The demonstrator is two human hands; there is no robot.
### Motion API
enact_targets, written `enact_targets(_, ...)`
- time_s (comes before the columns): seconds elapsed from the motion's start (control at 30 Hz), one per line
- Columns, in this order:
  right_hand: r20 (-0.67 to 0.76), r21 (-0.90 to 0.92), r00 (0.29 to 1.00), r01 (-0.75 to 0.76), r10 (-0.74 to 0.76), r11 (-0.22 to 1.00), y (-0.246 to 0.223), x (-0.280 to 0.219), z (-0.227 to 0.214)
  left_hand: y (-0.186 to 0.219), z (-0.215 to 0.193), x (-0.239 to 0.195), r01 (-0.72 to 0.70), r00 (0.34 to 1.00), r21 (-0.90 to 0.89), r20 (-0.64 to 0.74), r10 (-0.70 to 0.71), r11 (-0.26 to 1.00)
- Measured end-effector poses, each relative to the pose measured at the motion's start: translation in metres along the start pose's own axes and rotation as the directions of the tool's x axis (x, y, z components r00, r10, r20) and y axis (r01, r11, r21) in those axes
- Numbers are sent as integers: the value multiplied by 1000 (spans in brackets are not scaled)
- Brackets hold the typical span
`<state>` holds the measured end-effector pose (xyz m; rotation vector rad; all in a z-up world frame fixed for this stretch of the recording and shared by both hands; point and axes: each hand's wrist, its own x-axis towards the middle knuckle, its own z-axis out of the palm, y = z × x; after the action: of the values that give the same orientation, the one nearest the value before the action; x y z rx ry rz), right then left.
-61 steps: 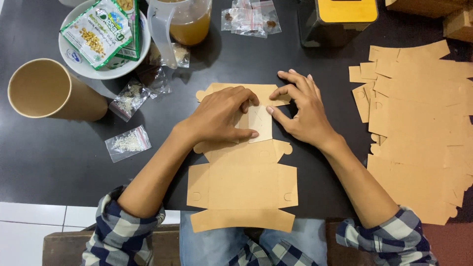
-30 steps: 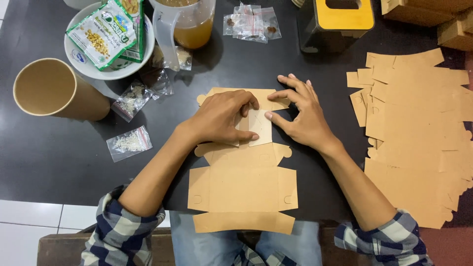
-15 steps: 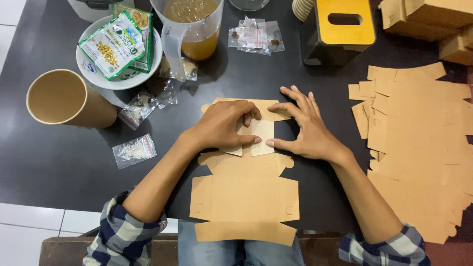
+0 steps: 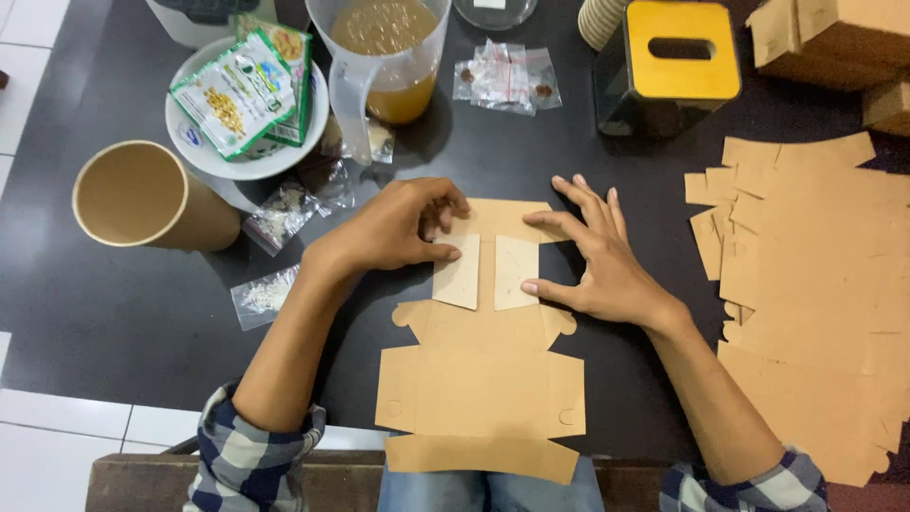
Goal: The person folds flat cardboard box blanks into three-dimensional boxes by hand. They repeatedly fold flaps, tuck tabs into slots, and press seams to form the box shape. Completed boxes are stacked on the table.
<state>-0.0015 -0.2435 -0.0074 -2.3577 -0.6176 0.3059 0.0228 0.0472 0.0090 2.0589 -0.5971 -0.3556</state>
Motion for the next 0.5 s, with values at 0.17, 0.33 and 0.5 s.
enact_targets(0.17,-132,-32,991,1,-5,999,8,3,15,-13,-15,-3,173,985,89,9,-174,981)
enact_targets(0.33,-194,-83,979,49,-65,995,-15,12,32,-26,-14,-4,209,977,137,0,-211,968)
enact_targets(0.5,-114,-159,960,237,-256,959,-21,23,56,-28,-12,-1,205,979,127,-29,-203,971)
